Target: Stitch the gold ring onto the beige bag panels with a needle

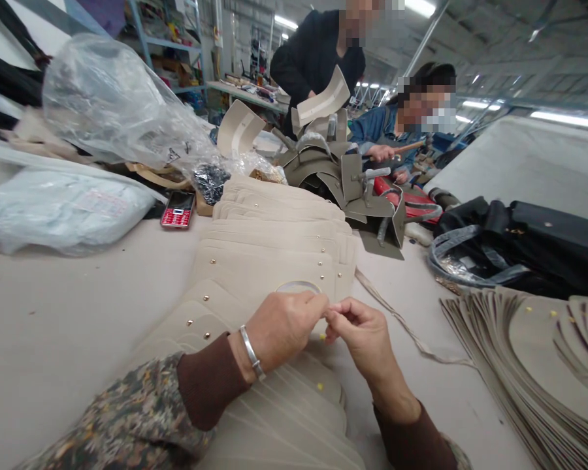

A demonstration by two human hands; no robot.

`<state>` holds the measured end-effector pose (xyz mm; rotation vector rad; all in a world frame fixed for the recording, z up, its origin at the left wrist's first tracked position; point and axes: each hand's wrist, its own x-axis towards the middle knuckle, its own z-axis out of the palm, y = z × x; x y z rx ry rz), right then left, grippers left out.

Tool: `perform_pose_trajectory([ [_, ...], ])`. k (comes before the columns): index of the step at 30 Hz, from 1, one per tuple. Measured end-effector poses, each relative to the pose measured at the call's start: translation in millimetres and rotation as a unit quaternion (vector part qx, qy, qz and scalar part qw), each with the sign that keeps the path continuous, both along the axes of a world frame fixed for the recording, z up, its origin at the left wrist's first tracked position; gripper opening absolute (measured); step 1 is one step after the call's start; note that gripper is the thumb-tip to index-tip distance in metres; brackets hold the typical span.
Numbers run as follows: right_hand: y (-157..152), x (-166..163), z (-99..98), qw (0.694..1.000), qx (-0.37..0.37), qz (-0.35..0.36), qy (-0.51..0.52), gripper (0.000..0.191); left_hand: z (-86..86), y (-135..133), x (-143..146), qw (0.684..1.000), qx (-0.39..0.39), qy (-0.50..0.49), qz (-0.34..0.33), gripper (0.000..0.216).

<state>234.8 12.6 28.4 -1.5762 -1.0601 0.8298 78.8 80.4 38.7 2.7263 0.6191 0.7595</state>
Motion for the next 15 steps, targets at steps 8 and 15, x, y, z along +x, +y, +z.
perform_pose_trajectory([
  [8, 8, 32, -34.5, 0.989, -0.136, -0.009, 0.056, 0.036, -22.8, 0, -3, 0.987, 0.028, 0.15, 0.045, 0.01],
  [15, 12, 25, -38.1, 0.985, -0.139, 0.025, -0.095, 0.028, -35.2, 1, 0, 0.976, 0.006, 0.214, 0.026, 0.009],
])
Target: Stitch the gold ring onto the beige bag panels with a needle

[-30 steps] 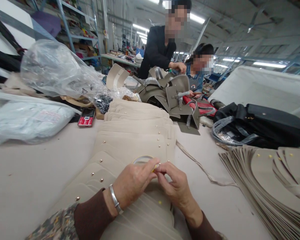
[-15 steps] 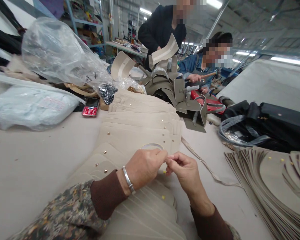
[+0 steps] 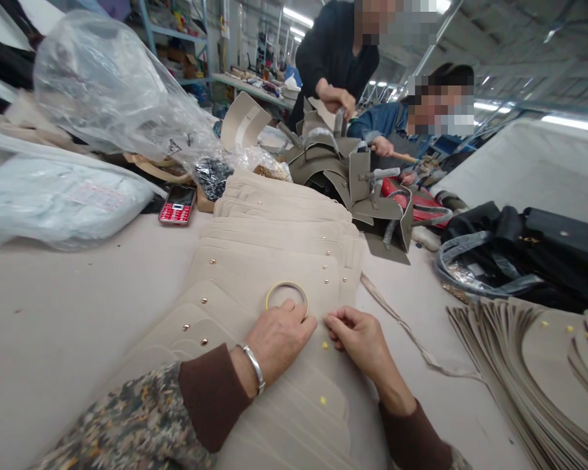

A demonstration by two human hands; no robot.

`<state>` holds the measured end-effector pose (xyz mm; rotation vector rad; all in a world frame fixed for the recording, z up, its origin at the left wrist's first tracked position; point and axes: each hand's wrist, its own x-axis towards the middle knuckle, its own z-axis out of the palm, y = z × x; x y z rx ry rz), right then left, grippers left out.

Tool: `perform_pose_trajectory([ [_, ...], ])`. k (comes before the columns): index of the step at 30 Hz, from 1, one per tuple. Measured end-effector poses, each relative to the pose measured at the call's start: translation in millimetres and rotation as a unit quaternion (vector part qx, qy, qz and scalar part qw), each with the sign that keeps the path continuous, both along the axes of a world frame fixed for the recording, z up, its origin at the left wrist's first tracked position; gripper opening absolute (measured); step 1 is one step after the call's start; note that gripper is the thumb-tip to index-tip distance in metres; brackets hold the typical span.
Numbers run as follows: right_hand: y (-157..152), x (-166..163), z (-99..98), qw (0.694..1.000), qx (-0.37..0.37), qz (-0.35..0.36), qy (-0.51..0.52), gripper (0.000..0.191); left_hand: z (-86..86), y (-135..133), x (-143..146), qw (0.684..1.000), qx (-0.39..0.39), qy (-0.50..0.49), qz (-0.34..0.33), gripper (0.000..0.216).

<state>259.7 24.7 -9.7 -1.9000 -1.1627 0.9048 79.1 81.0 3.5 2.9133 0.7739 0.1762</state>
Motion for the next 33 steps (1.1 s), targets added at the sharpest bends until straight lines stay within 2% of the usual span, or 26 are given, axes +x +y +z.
perform_pose_trajectory([
  [5, 5, -6, 7.4, 0.982, 0.024, 0.043, -0.181, 0.021, 1.8, -1, 0, 1.0, -0.019, 0.003, 0.006, 0.011],
  [8, 7, -6, 7.8, 0.975, 0.014, 0.044, -0.216, 0.018, 2.9, -1, -1, 1.0, -0.027, 0.008, 0.009, 0.011],
  [11, 6, -2, 1.7, 0.98, -0.011, 0.014, -0.2, 0.017, 3.6, 0, -2, 0.999, -0.031, 0.01, 0.013, 0.011],
  [14, 6, 4, -6.3, 0.99, -0.042, -0.029, -0.133, 0.02, 4.3, 0, -2, 0.999, -0.038, 0.015, 0.018, 0.013],
  [17, 8, 6, -9.6, 0.995, -0.079, -0.029, -0.054, 0.022, 6.2, 0, -2, 0.998, -0.047, 0.019, 0.022, 0.014],
  [20, 11, 4, -7.8, 0.995, -0.096, -0.028, -0.026, 0.02, 9.5, 0, -2, 0.998, -0.055, 0.023, 0.022, 0.015],
  [25, 12, -4, -2.1, 0.988, -0.013, -0.026, -0.155, 0.022, 9.7, 0, -2, 0.998, -0.056, 0.023, 0.015, 0.014],
  [28, 13, -8, 0.3, 0.974, -0.011, -0.014, -0.227, 0.026, 5.3, 0, -1, 0.999, -0.037, 0.008, 0.017, 0.015],
  [33, 8, -11, 1.5, 0.943, 0.063, 0.062, -0.32, 0.024, 7.4, 5, -5, 0.999, -0.01, -0.004, 0.032, 0.015],
])
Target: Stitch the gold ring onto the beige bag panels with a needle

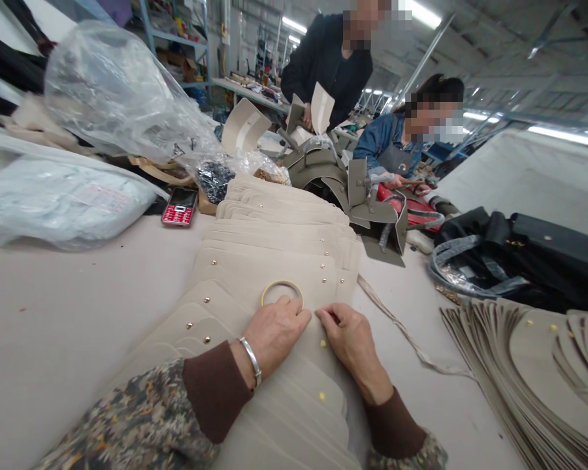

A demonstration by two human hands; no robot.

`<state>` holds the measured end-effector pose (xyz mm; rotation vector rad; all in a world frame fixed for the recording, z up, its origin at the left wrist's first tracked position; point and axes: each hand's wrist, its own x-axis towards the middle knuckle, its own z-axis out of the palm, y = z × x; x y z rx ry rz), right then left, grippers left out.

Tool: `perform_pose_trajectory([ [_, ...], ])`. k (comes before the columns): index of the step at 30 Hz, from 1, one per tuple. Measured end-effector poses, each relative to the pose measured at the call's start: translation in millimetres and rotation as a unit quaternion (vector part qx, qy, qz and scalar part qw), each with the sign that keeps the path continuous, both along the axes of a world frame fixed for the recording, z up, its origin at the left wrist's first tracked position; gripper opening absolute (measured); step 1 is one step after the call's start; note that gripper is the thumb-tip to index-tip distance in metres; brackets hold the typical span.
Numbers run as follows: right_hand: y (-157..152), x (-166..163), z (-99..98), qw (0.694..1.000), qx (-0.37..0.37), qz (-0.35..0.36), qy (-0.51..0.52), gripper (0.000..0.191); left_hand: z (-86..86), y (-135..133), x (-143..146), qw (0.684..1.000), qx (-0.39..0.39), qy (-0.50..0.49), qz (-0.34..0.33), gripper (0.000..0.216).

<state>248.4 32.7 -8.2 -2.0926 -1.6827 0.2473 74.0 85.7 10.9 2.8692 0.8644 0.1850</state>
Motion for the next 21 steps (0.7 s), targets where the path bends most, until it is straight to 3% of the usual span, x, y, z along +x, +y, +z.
perform_pose_trajectory([
  [6, -20, 2, 5.5, 0.995, -0.044, 0.085, 0.033, 0.024, 13.6, 8, -11, 0.997, 0.033, -0.065, 0.024, 0.012],
  [10, -32, 12, 9.9, 0.982, -0.068, 0.042, 0.172, 0.037, 14.6, 5, -16, 0.986, 0.007, -0.168, -0.015, 0.013],
  [12, -37, 15, 14.5, 0.966, -0.029, -0.002, 0.255, 0.038, 14.0, 2, -17, 0.976, -0.006, -0.212, -0.044, 0.021],
  [14, -41, 12, 22.1, 0.954, 0.034, -0.002, 0.299, 0.033, 13.8, -3, -17, 0.97, -0.012, -0.236, -0.063, 0.031],
  [18, -46, -5, 39.6, 0.956, 0.139, 0.125, 0.226, 0.017, 14.2, -13, -15, 0.966, 0.001, -0.251, -0.058, 0.034],
  [21, -45, -15, 43.8, 0.95, 0.189, 0.186, 0.164, 0.017, 13.3, -18, -12, 0.967, 0.012, -0.246, -0.057, 0.032],
])
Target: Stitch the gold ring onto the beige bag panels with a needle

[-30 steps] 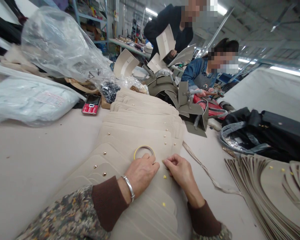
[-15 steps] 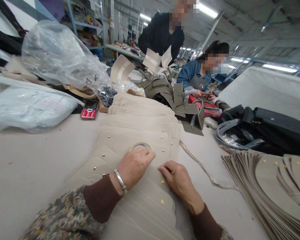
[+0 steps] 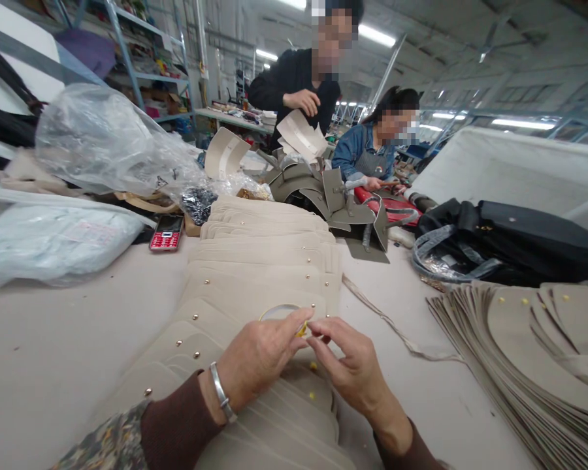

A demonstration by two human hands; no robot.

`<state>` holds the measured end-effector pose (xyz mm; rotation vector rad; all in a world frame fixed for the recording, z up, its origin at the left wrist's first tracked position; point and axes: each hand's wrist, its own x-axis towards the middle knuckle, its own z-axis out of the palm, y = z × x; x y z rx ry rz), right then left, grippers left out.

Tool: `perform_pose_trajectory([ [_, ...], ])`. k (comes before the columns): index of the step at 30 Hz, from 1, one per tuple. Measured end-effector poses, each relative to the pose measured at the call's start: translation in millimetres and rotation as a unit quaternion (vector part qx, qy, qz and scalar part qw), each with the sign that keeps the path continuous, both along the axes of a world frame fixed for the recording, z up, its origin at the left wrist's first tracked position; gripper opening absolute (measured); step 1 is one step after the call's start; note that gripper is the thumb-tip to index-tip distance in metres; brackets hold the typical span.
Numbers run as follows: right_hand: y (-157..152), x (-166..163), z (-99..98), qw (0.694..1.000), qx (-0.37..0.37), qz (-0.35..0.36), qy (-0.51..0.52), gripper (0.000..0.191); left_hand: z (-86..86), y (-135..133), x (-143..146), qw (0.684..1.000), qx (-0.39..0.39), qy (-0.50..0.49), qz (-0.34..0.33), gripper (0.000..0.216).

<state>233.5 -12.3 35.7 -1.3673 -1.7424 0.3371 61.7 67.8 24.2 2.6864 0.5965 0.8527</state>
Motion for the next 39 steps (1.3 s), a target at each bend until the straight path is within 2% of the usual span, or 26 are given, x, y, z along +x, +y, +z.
perform_pose_trajectory([
  [3, 2, -3, -5.5, 0.999, 0.026, 0.007, -0.039, 0.019, -1.3, -3, 1, 1.0, -0.008, 0.008, -0.015, 0.029],
  [7, 3, -4, -17.6, 0.996, 0.039, -0.024, -0.078, 0.017, 0.8, -4, 1, 0.996, -0.074, 0.032, -0.035, 0.015],
  [9, 3, -5, -22.5, 0.994, 0.046, -0.046, -0.09, 0.016, 3.4, -3, 2, 0.992, -0.107, 0.063, -0.025, 0.007],
  [12, 4, -6, -26.1, 0.992, 0.039, -0.078, -0.087, 0.016, 6.7, 0, 4, 0.987, -0.124, 0.098, -0.003, 0.009],
  [14, 5, -8, -24.9, 0.994, 0.001, -0.096, -0.043, 0.015, 7.1, 3, 7, 0.988, -0.112, 0.105, 0.002, 0.012],
  [16, 7, -10, -21.3, 0.989, -0.07, -0.119, 0.057, 0.013, 5.5, 6, 11, 0.992, -0.081, 0.098, 0.0, 0.016],
  [18, 12, -11, -17.0, 0.963, -0.15, -0.136, 0.179, 0.016, 2.2, 9, 14, 0.996, -0.045, 0.078, 0.002, 0.019],
  [20, 19, -7, -15.1, 0.933, -0.194, -0.149, 0.265, 0.021, -2.2, 9, 17, 0.999, -0.019, 0.049, 0.004, 0.02],
  [23, 33, 9, -21.1, 0.908, -0.205, -0.19, 0.312, 0.025, -8.8, 10, 17, 0.999, -0.005, 0.029, 0.023, 0.021],
  [26, 44, 29, -34.0, 0.888, -0.245, -0.218, 0.323, 0.031, -13.7, 13, 16, 0.993, 0.003, 0.103, 0.056, 0.016],
  [29, 51, 39, -44.9, 0.89, -0.277, -0.192, 0.309, 0.035, -15.9, 17, 18, 0.977, 0.009, 0.206, 0.062, 0.012],
  [31, 54, 39, -48.6, 0.9, -0.28, -0.183, 0.279, 0.035, -16.2, 18, 21, 0.97, 0.001, 0.239, 0.056, 0.011],
  [39, 62, 27, -46.4, 0.947, -0.234, -0.213, 0.058, 0.026, -17.1, 18, 23, 0.964, -0.026, 0.26, 0.05, 0.013],
])
